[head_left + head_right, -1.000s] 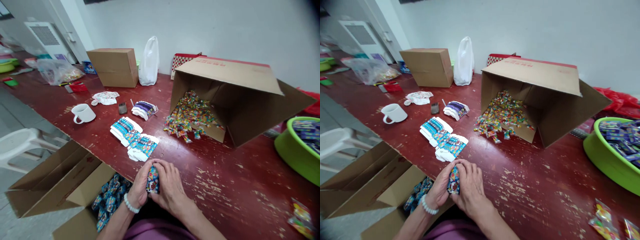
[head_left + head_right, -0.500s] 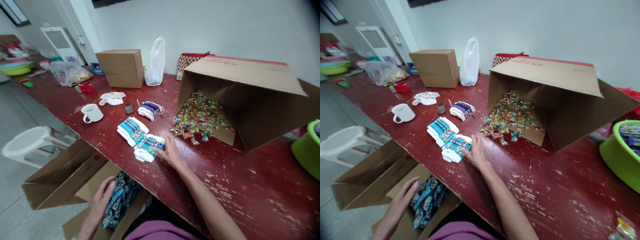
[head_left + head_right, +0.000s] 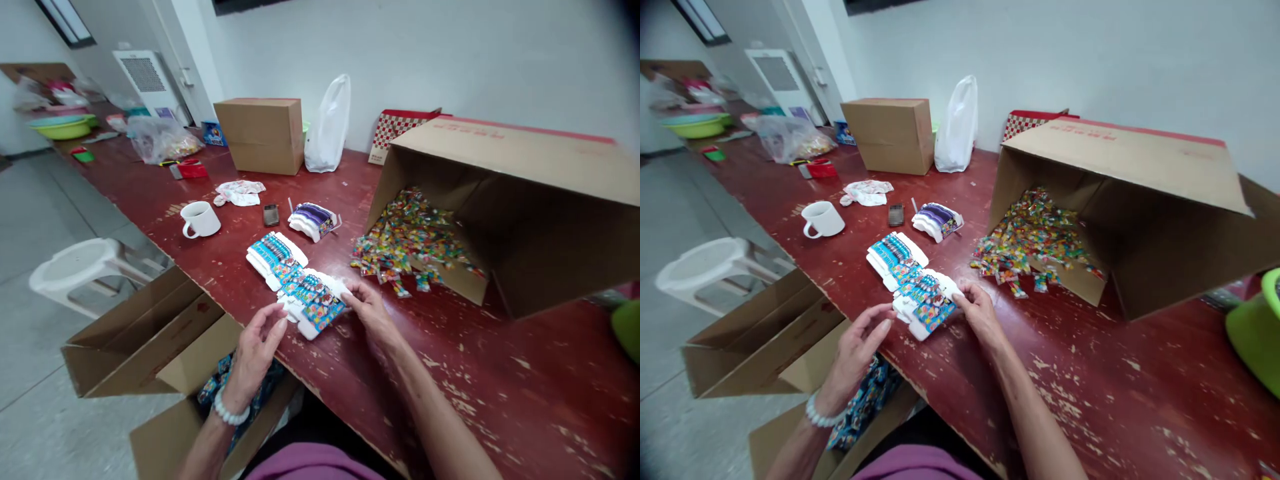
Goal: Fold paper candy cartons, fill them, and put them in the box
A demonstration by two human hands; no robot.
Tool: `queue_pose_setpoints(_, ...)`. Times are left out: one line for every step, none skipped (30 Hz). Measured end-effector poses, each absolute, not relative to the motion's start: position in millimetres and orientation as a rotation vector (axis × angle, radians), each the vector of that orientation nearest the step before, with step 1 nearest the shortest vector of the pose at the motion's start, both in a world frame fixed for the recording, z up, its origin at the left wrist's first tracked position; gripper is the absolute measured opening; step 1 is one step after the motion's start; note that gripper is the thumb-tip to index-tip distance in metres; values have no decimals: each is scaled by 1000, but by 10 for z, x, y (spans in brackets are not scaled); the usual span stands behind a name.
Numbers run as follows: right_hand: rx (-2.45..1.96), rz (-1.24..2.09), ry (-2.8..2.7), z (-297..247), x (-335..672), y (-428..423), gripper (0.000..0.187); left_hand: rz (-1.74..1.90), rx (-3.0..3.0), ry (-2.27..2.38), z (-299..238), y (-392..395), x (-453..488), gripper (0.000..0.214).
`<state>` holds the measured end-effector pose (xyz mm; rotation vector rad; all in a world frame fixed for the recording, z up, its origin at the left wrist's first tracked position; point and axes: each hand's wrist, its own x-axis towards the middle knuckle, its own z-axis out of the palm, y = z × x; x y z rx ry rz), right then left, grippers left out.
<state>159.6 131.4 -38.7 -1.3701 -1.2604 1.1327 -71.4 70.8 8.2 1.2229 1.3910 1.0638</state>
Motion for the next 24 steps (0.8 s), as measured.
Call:
queue_pose_setpoints(-1321,1193,-1259,-311,1623,1247,34,1004,1161,1294,127,736,-659,43)
queue_pose_setpoints(-1263,1260,-1251,-234,1640,1176,33,914,1083,1171,163,754,-601,45)
queue_pose_setpoints(-1197,1334,-1233,-159,1648,1105,31,806,1000,1031,183,760,-541,46)
queue_pose_setpoints(-1125,1414,-1203,-90,1647,1037,30,694,916,885,188,755,-478,50)
queue_pose_setpoints(-1054,1494,-1167,-28,1639,974,28,594,835,745,177,740,-416,54)
queue_pose_setpoints(-993,1564,-1131,23,1626,918,28,514,763,623,155,718,-358,59)
queue_pose_setpoints(-951,1615,-1100,64,1610,868,27,454,704,524,126,691,-308,63)
queue_pose_setpoints(-931,1650,-1081,94,1592,823,27,419,657,460,99,661,-267,66)
queue_pose_setpoints(-917,1682,-1066,113,1572,784,27,413,623,433,77,630,-237,67)
queue_pose_setpoints(-905,1706,-1048,123,1552,747,26,424,606,432,65,601,-218,66)
queue_pose_setpoints(-894,1720,-1023,127,1531,713,27,444,607,450,64,575,-208,64)
queue_pose_setpoints(-883,1731,-995,128,1508,680,27,469,619,474,74,553,-205,60)
queue_pose_setpoints(-875,1739,-971,129,1484,648,29,493,636,498,90,535,-208,57)
queue_pose_setpoints(-869,1737,-951,132,1459,617,32,514,656,518,111,522,-214,54)
queue_pose_setpoints(-865,1721,-936,139,1433,587,36,532,675,534,133,514,-223,51)
queue_pose_setpoints(-862,1704,-929,150,1408,558,40,549,687,552,152,509,-233,49)
queue_pose_setpoints(-850,1706,-929,164,1383,530,43,568,693,570,168,507,-242,48)
queue_pose_setpoints(-830,1723,-927,178,1359,505,44,588,695,589,179,506,-250,47)
queue_pose_setpoints(-806,1748,-924,190,1337,483,45,608,696,610,186,505,-256,45)
queue_pose_setpoints(-785,1782,-919,198,1319,464,45,626,700,632,190,504,-259,44)
queue_pose_setpoints(-774,1818,-912,199,1303,449,44,640,712,659,190,502,-258,43)
queue_pose_setpoints(-774,1847,-910,194,1291,439,43,654,729,689,189,498,-254,41)
queue_pose_setpoints(-786,1856,-914,182,1283,433,41,667,749,722,186,493,-246,39)
queue_pose_setpoints(-805,1852,-927,165,1278,432,37,682,767,756,181,489,-235,37)
